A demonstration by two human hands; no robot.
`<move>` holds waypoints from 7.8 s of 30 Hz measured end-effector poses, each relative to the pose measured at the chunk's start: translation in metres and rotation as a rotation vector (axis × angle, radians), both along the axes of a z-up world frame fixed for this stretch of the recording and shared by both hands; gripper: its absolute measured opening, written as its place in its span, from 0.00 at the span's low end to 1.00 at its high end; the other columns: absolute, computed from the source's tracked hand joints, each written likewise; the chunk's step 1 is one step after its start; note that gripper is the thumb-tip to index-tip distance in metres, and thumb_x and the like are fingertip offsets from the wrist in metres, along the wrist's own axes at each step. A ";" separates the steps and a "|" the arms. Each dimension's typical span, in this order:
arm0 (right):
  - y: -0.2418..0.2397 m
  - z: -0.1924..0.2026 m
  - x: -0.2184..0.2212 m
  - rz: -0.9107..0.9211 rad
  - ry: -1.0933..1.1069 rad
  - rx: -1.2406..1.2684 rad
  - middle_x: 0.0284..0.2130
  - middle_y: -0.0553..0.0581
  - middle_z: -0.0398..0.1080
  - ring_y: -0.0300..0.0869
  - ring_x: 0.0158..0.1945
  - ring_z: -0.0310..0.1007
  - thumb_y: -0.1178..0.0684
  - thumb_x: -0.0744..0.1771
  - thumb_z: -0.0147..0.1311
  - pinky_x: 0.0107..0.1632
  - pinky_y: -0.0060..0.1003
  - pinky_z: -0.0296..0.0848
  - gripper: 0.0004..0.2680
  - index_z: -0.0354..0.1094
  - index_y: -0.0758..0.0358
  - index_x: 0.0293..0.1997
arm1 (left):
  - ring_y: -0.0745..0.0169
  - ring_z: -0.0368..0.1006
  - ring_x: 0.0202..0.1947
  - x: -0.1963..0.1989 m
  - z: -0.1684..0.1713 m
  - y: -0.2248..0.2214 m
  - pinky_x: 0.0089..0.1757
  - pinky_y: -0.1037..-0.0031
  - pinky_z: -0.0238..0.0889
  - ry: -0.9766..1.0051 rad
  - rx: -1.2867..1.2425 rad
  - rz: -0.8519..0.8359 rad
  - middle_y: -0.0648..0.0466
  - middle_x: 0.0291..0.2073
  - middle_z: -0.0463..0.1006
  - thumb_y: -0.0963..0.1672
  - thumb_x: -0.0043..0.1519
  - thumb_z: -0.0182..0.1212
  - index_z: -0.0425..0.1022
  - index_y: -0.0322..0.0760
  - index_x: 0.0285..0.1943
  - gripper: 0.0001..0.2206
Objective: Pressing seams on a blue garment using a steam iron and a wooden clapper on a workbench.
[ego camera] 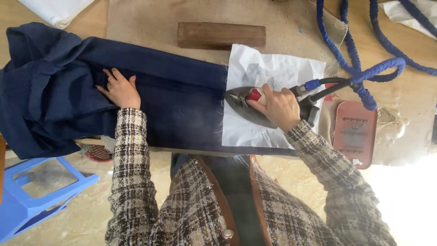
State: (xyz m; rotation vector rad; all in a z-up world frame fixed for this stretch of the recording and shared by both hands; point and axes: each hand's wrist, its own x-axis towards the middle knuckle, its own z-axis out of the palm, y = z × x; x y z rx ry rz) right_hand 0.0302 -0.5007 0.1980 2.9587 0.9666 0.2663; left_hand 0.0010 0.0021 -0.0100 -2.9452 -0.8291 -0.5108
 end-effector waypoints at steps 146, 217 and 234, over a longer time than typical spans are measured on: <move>0.370 -0.053 0.057 0.299 -0.186 0.160 0.14 0.49 0.69 0.43 0.16 0.71 0.24 0.69 0.48 0.17 0.39 0.64 0.26 0.70 0.61 0.52 | 0.58 0.76 0.45 -0.041 0.180 -0.013 0.49 0.69 0.74 -1.032 -0.963 -0.164 0.49 0.49 0.79 0.39 0.71 0.42 0.63 0.41 0.63 0.13; -0.001 0.007 0.006 0.087 -0.019 -0.025 0.15 0.53 0.71 0.43 0.21 0.76 0.27 0.67 0.54 0.42 0.32 0.71 0.21 0.66 0.57 0.40 | 0.56 0.67 0.53 0.030 0.128 -0.092 0.53 0.60 0.58 0.319 -0.086 -1.257 0.53 0.48 0.71 0.63 0.57 0.61 0.60 0.50 0.75 0.39; -0.049 0.012 0.016 0.080 -0.105 -0.074 0.14 0.51 0.71 0.43 0.21 0.76 0.25 0.65 0.57 0.38 0.32 0.72 0.21 0.69 0.54 0.39 | 0.55 0.67 0.55 0.028 0.124 -0.092 0.55 0.60 0.57 0.332 -0.036 -1.253 0.53 0.50 0.71 0.64 0.59 0.56 0.58 0.52 0.78 0.39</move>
